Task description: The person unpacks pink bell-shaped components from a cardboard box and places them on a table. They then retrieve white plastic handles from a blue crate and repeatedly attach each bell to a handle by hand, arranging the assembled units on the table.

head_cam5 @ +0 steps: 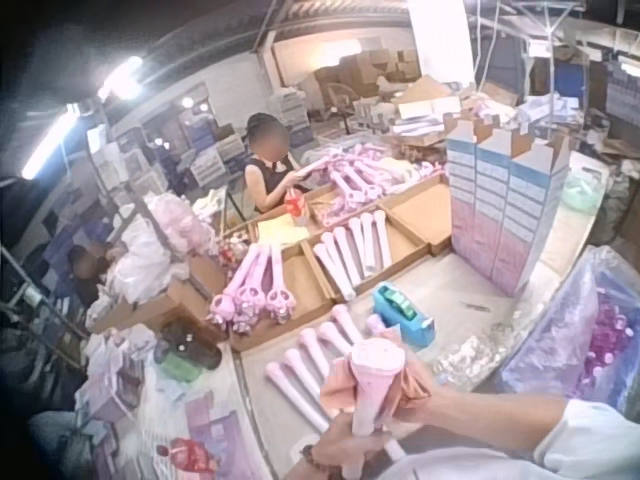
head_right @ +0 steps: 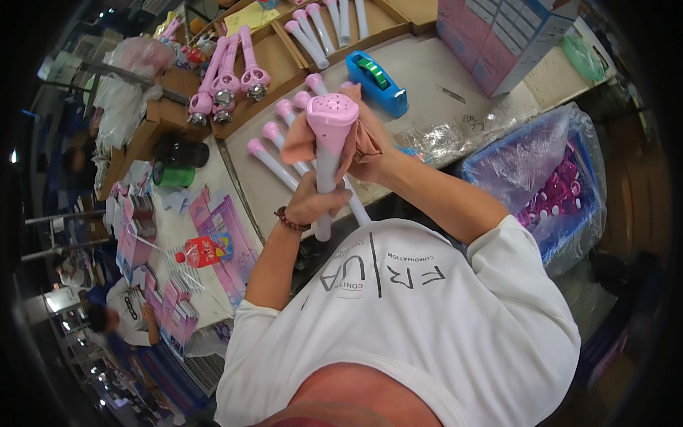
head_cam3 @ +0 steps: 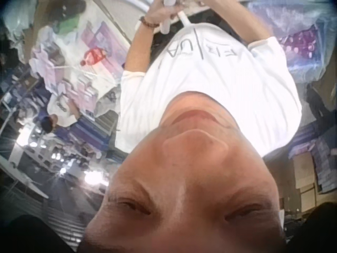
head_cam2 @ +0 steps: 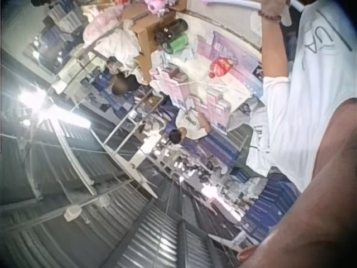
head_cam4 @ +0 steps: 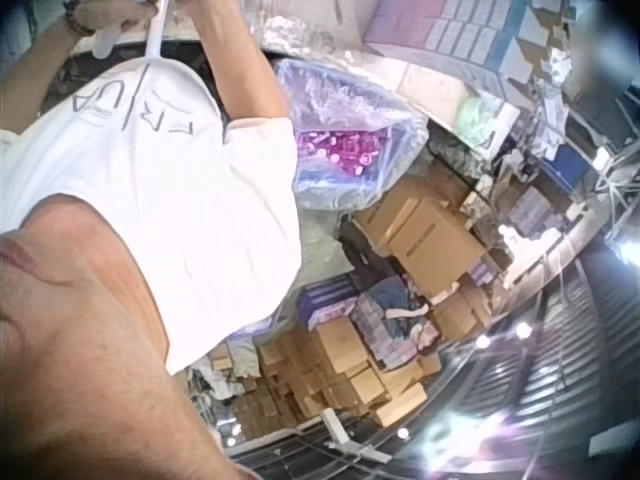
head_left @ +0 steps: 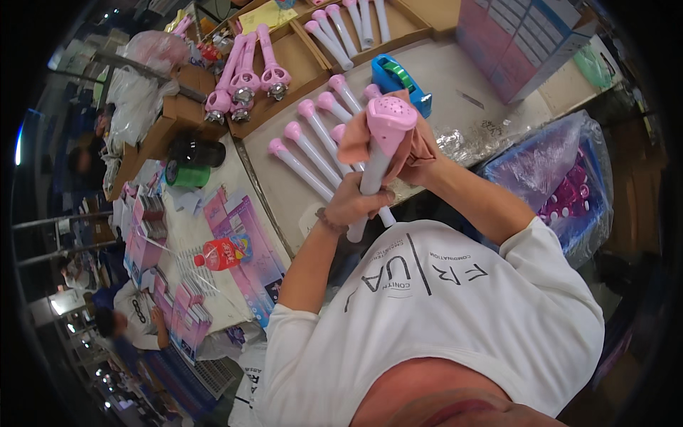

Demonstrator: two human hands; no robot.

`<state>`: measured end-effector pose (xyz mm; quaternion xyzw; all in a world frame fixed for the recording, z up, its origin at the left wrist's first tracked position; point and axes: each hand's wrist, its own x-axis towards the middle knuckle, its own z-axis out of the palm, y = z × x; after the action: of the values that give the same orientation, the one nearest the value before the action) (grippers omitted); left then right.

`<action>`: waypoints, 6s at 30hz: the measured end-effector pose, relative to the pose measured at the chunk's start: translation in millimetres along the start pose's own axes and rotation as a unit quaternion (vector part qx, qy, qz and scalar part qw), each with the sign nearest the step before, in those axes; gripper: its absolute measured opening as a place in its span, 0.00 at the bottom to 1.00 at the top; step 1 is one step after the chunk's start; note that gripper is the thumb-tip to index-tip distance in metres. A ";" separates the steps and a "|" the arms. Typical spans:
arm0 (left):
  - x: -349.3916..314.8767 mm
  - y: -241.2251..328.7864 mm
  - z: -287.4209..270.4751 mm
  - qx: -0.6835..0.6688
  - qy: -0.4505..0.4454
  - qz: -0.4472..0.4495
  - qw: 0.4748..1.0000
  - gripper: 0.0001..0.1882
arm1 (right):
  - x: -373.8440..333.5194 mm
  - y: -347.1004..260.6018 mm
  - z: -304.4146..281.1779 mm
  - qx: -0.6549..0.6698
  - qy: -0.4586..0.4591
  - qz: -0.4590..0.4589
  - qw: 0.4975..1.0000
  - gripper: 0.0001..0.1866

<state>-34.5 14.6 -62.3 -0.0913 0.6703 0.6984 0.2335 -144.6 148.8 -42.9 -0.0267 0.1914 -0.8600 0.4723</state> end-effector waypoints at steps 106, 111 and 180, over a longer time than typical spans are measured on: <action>47.6 -131.5 -97.5 -0.079 0.439 0.024 0.895 0.39 | 56.6 -67.9 -85.8 -0.577 0.199 -0.011 0.792 0.18; 40.3 -178.2 -96.1 0.120 0.583 -0.095 0.798 0.36 | 151.8 -170.3 -66.9 -0.595 0.085 -0.098 0.793 0.21; 21.6 -56.3 -13.4 0.081 0.273 0.042 0.958 0.11 | 72.9 -8.3 22.6 -0.255 0.080 -0.268 0.926 0.29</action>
<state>-30.6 5.4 -123.3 -0.2309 0.7658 0.5999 0.0189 -186.4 86.0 -28.8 -0.1277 0.4266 -0.8761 0.1847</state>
